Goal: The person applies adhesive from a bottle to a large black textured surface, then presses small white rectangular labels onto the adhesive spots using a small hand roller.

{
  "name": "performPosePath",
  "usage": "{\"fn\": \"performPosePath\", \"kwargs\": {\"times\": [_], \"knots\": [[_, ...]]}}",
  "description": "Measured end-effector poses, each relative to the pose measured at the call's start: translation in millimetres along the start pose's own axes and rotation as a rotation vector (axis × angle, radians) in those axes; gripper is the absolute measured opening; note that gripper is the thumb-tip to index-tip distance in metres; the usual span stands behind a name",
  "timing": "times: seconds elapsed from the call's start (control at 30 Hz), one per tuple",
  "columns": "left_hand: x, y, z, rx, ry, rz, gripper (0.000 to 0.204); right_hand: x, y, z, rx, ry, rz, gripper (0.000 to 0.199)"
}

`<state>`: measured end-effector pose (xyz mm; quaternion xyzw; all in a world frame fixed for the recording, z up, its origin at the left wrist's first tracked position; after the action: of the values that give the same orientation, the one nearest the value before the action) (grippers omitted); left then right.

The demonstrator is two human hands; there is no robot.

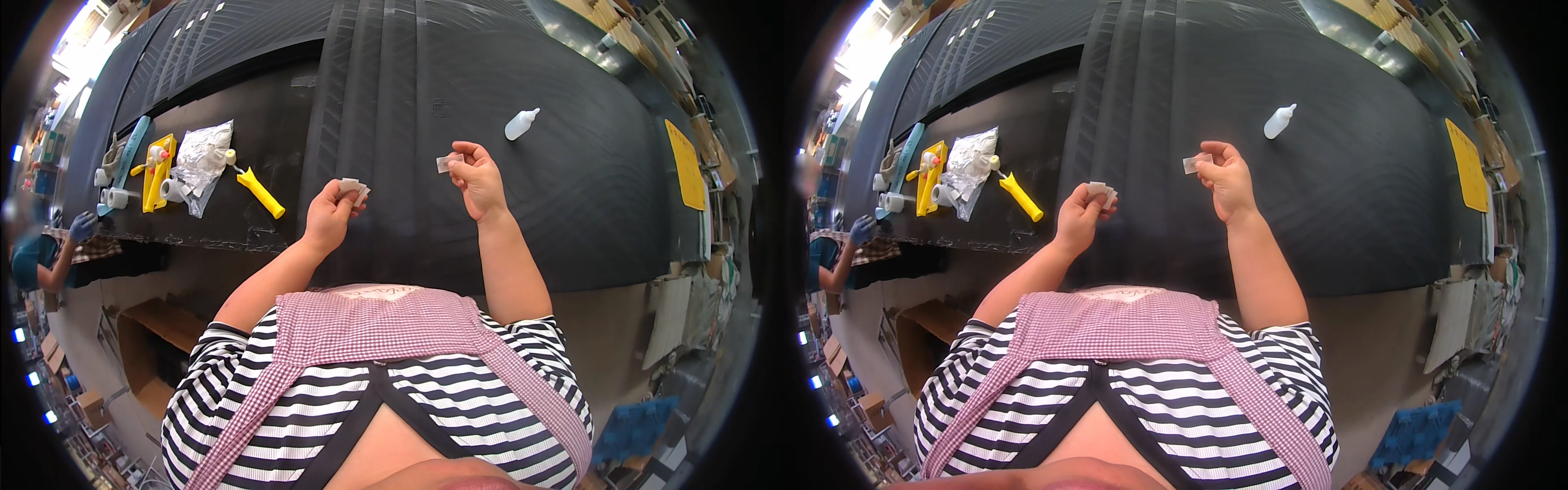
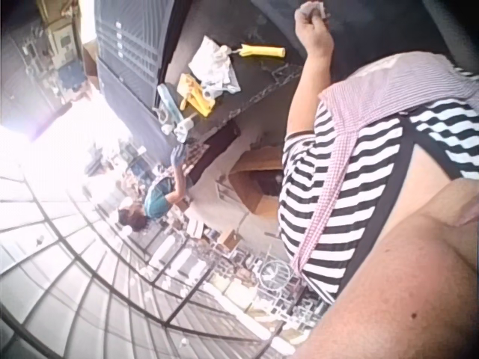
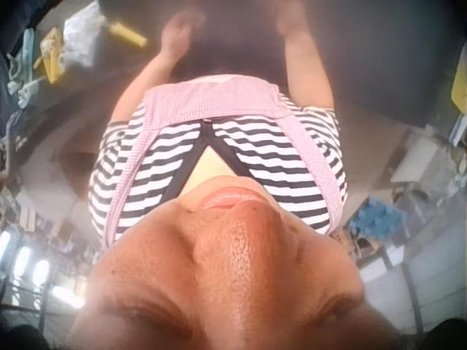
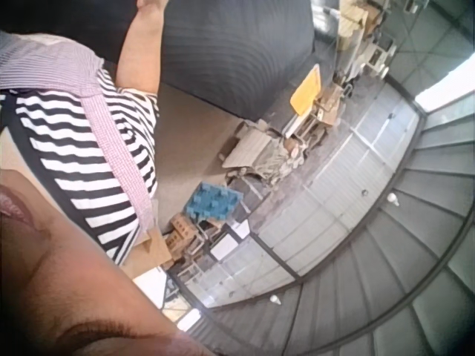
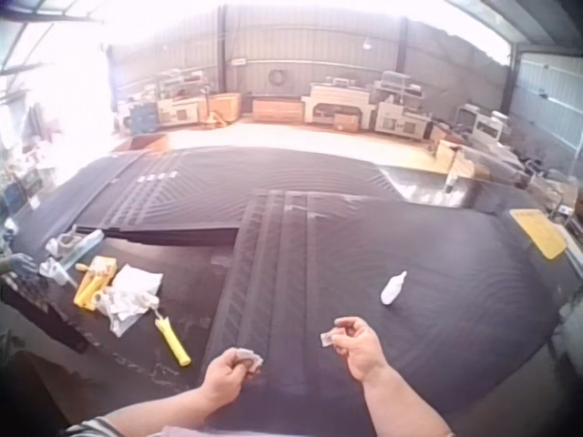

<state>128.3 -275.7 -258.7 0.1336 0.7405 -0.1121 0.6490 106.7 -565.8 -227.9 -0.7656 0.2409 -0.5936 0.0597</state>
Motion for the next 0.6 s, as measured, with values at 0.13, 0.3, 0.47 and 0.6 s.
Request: {"fn": "performPosePath", "kwargs": {"times": [0.13,0.3,0.47,0.6], "knots": [[7.4,0.2,-2.8,-0.002,-0.147,0.136,0.008,0.7,10.4,13.1,-0.029,-0.033,-0.015,0.022],[20.4,1.9,-4.4,-0.012,-0.323,0.235,0.003,17.4,12.0,42.0,0.031,-0.023,-0.37,0.019],[18.1,2.3,-2.6,0.013,-0.338,0.303,0.007,16.2,23.2,93.7,0.07,0.27,-0.733,0.015],[20.9,2.6,-0.9,0.011,-0.367,0.323,0.007,20.3,23.7,128.3,0.026,0.382,-0.926,0.011]]}}
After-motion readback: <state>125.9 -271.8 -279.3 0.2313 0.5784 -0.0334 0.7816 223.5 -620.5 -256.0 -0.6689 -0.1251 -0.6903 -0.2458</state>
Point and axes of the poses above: each hand's wrist, its own z-axis towards the middle knuckle, its own y-axis out of the back of the hand, x = y × z, the point moved 1 cm from there along z, towards the middle knuckle, and after that the axes turned 3 degrees about -y, right-handed, at the moved point
